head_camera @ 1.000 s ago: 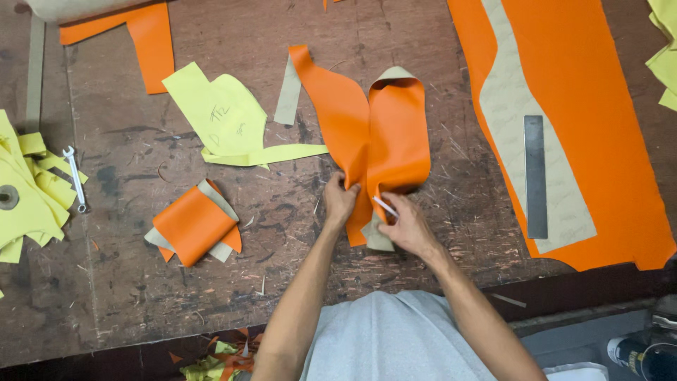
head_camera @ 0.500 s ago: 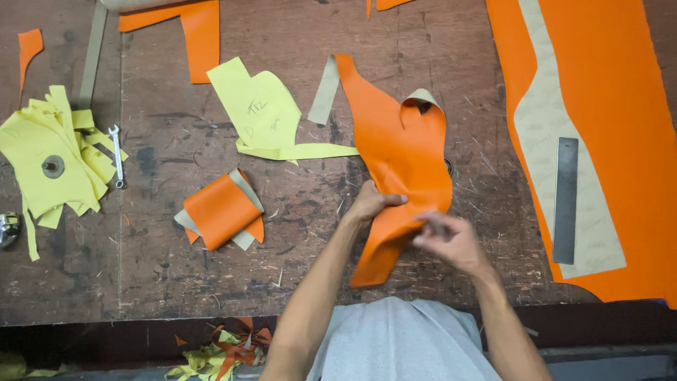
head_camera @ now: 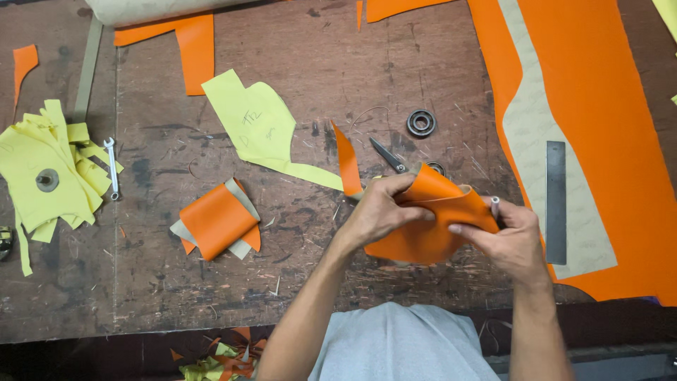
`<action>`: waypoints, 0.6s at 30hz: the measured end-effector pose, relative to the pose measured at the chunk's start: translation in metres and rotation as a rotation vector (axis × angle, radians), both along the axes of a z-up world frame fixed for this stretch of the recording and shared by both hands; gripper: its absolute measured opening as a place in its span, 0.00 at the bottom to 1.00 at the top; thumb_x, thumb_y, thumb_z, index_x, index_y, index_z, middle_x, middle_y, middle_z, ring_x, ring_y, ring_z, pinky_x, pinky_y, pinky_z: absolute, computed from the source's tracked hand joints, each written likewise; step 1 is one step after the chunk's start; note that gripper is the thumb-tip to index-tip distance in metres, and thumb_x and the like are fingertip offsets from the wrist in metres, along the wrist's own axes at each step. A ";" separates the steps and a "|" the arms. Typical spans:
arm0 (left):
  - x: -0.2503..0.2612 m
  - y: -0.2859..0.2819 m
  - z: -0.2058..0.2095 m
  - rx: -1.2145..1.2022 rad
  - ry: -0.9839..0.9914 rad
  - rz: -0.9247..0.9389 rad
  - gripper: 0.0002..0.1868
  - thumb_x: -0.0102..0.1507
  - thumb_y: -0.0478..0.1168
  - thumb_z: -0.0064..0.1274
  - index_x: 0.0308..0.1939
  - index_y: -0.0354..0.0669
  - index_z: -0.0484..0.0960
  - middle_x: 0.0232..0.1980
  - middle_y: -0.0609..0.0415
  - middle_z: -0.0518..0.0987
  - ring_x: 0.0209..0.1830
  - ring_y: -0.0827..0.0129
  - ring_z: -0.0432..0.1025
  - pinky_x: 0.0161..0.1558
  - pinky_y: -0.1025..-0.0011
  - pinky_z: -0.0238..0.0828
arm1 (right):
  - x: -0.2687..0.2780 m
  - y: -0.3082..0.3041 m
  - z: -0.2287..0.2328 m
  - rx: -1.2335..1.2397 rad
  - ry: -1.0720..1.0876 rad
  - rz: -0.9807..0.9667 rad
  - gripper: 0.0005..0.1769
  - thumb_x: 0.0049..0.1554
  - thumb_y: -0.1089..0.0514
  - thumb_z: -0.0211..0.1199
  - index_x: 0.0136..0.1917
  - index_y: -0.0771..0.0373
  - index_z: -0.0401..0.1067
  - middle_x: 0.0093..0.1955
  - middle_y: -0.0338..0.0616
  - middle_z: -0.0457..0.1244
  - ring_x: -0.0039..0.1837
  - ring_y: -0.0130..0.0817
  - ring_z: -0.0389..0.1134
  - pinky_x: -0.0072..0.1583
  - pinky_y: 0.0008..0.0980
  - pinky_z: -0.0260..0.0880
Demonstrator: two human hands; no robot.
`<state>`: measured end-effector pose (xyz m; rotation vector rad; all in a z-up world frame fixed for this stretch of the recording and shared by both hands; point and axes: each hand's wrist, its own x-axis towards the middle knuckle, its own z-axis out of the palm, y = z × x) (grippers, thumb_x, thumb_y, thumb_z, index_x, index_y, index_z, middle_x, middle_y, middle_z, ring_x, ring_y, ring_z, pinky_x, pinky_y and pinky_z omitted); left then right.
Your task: The person uses a white marker and a metal ruler to trace a paper pattern onto a piece of orange fabric, then cuts the fabric using shears while another person holds the edge.
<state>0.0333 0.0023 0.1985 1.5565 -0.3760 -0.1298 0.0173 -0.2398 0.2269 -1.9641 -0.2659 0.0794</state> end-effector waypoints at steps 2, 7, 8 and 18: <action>-0.002 -0.001 0.010 0.036 -0.098 0.072 0.29 0.56 0.43 0.68 0.61 0.38 0.81 0.57 0.49 0.84 0.59 0.66 0.80 0.65 0.67 0.79 | -0.007 -0.010 0.002 0.024 -0.019 0.009 0.23 0.45 0.65 0.77 0.55 0.69 0.78 0.46 0.41 0.72 0.47 0.24 0.72 0.50 0.26 0.74; -0.006 -0.006 0.026 -0.002 -0.303 -0.124 0.68 0.40 0.55 0.77 0.78 0.37 0.56 0.74 0.35 0.63 0.71 0.53 0.62 0.67 0.58 0.58 | -0.014 -0.055 -0.001 0.347 0.008 0.113 0.28 0.38 0.71 0.76 0.54 0.72 0.78 0.41 0.46 0.71 0.40 0.26 0.72 0.44 0.25 0.73; -0.008 -0.006 0.027 0.011 -0.304 -0.105 0.68 0.40 0.55 0.77 0.78 0.37 0.56 0.74 0.35 0.63 0.71 0.53 0.62 0.67 0.58 0.58 | -0.015 -0.061 -0.005 0.392 -0.033 0.122 0.27 0.38 0.72 0.76 0.53 0.75 0.77 0.43 0.47 0.71 0.42 0.28 0.72 0.47 0.26 0.74; -0.018 -0.016 0.052 -0.137 0.017 0.118 0.33 0.61 0.50 0.65 0.64 0.34 0.78 0.51 0.47 0.86 0.50 0.67 0.81 0.57 0.68 0.79 | 0.025 -0.071 -0.015 0.204 -0.026 -0.031 0.30 0.49 0.68 0.71 0.63 0.75 0.66 0.53 0.51 0.68 0.51 0.35 0.71 0.55 0.32 0.73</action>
